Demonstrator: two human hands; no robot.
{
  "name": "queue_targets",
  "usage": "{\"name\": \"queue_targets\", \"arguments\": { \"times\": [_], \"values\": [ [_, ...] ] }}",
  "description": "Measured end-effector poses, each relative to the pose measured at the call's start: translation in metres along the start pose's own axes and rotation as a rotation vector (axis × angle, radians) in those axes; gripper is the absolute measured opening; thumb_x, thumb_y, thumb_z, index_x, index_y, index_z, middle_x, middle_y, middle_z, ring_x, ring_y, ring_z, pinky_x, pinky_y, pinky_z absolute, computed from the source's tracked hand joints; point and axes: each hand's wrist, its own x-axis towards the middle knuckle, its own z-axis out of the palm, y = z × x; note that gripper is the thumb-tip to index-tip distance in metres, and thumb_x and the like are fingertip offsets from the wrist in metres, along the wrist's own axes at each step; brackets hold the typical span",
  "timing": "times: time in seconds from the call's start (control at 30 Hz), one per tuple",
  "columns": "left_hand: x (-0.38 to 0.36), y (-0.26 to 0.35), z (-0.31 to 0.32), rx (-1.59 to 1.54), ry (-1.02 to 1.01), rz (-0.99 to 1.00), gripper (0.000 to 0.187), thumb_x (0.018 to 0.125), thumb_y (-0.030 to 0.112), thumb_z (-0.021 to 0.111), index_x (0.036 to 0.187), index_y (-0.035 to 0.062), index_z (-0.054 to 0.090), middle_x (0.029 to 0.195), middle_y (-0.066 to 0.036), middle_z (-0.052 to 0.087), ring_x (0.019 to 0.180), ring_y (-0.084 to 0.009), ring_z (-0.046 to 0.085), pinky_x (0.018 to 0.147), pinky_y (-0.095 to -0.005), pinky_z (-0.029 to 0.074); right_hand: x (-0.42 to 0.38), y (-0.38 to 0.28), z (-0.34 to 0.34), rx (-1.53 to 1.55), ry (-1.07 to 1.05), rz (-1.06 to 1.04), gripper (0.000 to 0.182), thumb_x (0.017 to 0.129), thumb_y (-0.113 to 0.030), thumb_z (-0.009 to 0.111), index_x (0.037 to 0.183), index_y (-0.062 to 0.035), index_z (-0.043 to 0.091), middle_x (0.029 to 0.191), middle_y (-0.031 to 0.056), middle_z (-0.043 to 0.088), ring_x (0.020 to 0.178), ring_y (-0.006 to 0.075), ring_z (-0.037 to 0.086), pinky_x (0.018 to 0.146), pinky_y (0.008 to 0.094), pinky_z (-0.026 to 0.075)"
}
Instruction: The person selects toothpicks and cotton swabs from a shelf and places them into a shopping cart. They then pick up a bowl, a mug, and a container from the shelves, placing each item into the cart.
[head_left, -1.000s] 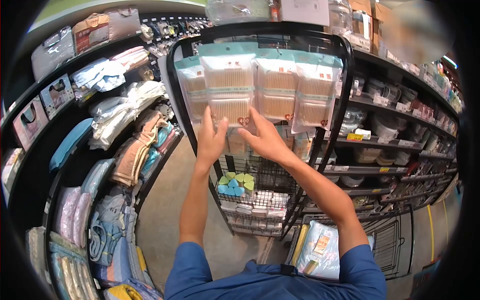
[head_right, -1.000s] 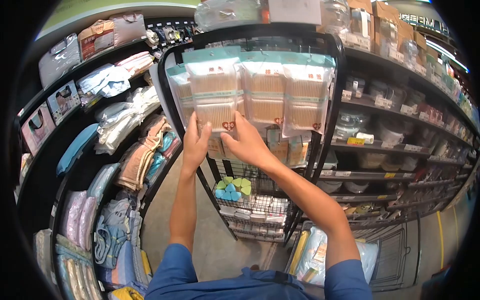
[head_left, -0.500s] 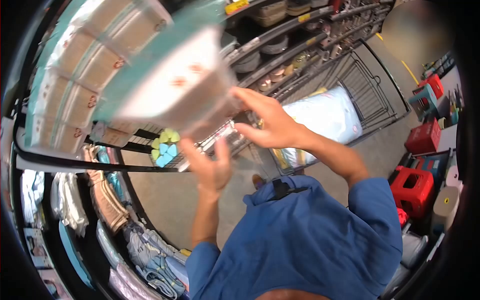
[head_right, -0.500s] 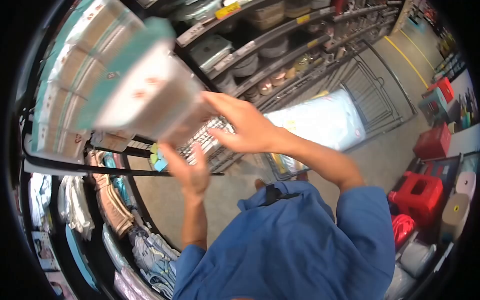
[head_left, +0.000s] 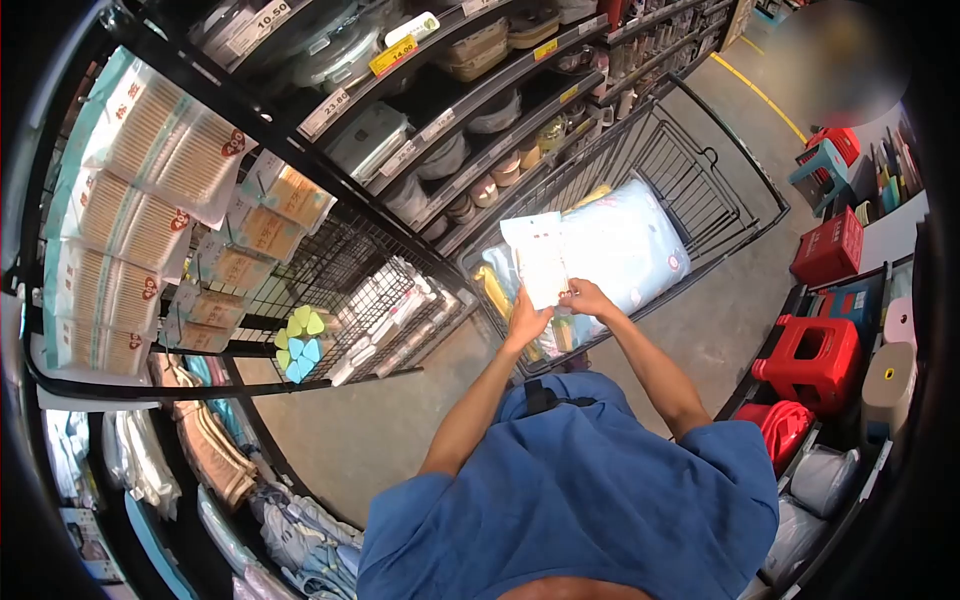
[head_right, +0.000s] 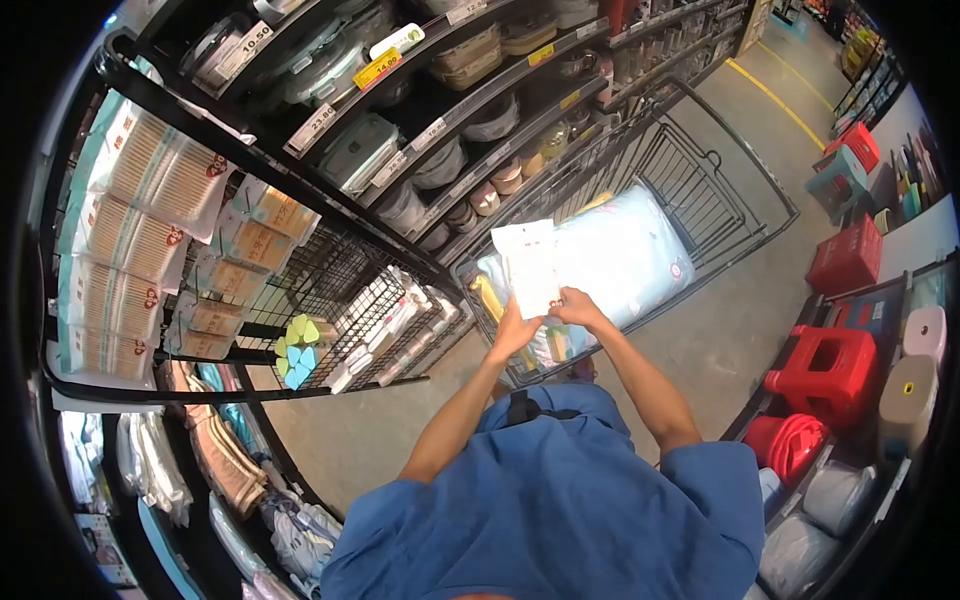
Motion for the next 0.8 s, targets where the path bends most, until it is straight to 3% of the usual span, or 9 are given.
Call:
{"name": "queue_targets", "arguments": {
  "times": [0.07, 0.17, 0.23, 0.3, 0.4, 0.53, 0.6, 0.73, 0.8],
  "values": [
    [0.001, -0.012, -0.001, 0.045, -0.071, -0.079, 0.056, 0.075, 0.013, 0.067, 0.122, -0.0054, 0.044, 0.113, -0.025, 0.056, 0.106, -0.0406, 0.055, 0.091, -0.042, 0.043, 0.018, 0.018, 0.001, 0.021, -0.031, 0.126, 0.043, 0.076, -0.018, 0.069, 0.112, 0.0021, 0.06, 0.092, 0.0112, 0.065, 0.077, 0.0178, 0.062, 0.062, 0.0304, 0.052],
    [-0.007, -0.047, 0.001, 0.144, -0.157, -0.182, 0.057, 0.075, 0.017, 0.069, 0.121, -0.006, 0.045, 0.111, -0.025, 0.058, 0.099, -0.0381, 0.059, 0.086, -0.0402, 0.046, 0.029, 0.049, -0.004, -0.314, 0.071, 0.012, 0.046, 0.077, -0.024, 0.069, 0.111, 0.0038, 0.06, 0.096, 0.0152, 0.066, 0.078, 0.0218, 0.063, 0.064, 0.0335, 0.053],
    [-0.028, -0.07, 0.0, 0.2, -0.178, -0.216, 0.058, 0.076, 0.018, 0.069, 0.122, -0.0065, 0.045, 0.112, -0.024, 0.059, 0.095, -0.0348, 0.062, 0.081, -0.0382, 0.048, 0.02, 0.064, -0.009, -0.235, 0.123, 0.023, 0.047, 0.076, -0.026, 0.069, 0.11, 0.0042, 0.06, 0.098, 0.0172, 0.066, 0.082, 0.0247, 0.064, 0.07, 0.035, 0.053],
    [-0.052, -0.084, -0.002, -0.065, -0.1, -0.388, 0.065, 0.077, 0.025, 0.07, 0.127, -0.0059, 0.042, 0.114, -0.026, 0.058, 0.109, -0.0338, 0.058, 0.087, -0.0391, 0.047, 0.005, 0.074, -0.013, -0.242, 0.227, -0.014, 0.05, 0.075, -0.033, 0.067, 0.109, 0.004, 0.062, 0.103, 0.0213, 0.065, 0.096, 0.0319, 0.063, 0.085, 0.0379, 0.049],
    [-0.06, -0.058, -0.014, -0.182, -0.12, -0.566, 0.07, 0.079, 0.027, 0.068, 0.132, -0.0069, 0.037, 0.114, -0.022, 0.06, 0.105, -0.0271, 0.059, 0.083, -0.0354, 0.049, -0.005, 0.086, -0.014, -0.296, 0.21, 0.052, 0.05, 0.074, -0.031, 0.068, 0.11, 0.0034, 0.062, 0.104, 0.0223, 0.065, 0.098, 0.0334, 0.063, 0.085, 0.0374, 0.049],
    [-0.04, -0.063, -0.009, -0.305, -0.19, -0.532, 0.076, 0.08, 0.027, 0.068, 0.136, -0.0079, 0.031, 0.115, -0.019, 0.059, 0.102, -0.0234, 0.058, 0.08, -0.0325, 0.049, -0.001, 0.089, -0.006, -0.342, 0.241, 0.005, 0.055, 0.073, -0.032, 0.069, 0.114, 0.0037, 0.059, 0.105, 0.0227, 0.064, 0.099, 0.0337, 0.062, 0.085, 0.0373, 0.049],
    [-0.02, -0.048, -0.004, -0.39, -0.055, -0.795, 0.069, 0.081, 0.027, 0.067, 0.135, -0.0019, 0.035, 0.113, -0.014, 0.058, 0.102, -0.021, 0.057, 0.078, -0.0348, 0.049, 0.009, 0.08, 0.001, -0.278, 0.311, -0.026, 0.058, 0.074, -0.034, 0.069, 0.115, 0.0056, 0.057, 0.108, 0.0245, 0.063, 0.1, 0.0346, 0.062, 0.086, 0.038, 0.048],
    [0.007, -0.039, 0.008, -0.476, -0.208, -0.778, 0.068, 0.078, 0.029, 0.067, 0.136, 0.0084, 0.039, 0.111, -0.014, 0.059, 0.103, -0.0243, 0.057, 0.081, -0.0413, 0.048, 0.037, 0.064, 0.013, -0.068, 0.365, 0.001, 0.065, 0.079, -0.043, 0.067, 0.116, 0.009, 0.054, 0.111, 0.0258, 0.062, 0.103, 0.033, 0.061, 0.086, 0.038, 0.047],
    [0.014, -0.066, 0.04, 0.063, -0.278, -0.444, 0.065, 0.077, 0.029, 0.067, 0.134, 0.0128, 0.042, 0.12, -0.014, 0.058, 0.111, -0.0266, 0.054, 0.09, -0.0437, 0.044, 0.044, 0.061, 0.009, -0.036, 0.27, 0.047, 0.061, 0.082, -0.045, 0.063, 0.117, 0.005, 0.056, 0.108, 0.0196, 0.063, 0.097, 0.0277, 0.061, 0.083, 0.0353, 0.048]
  ]
}}
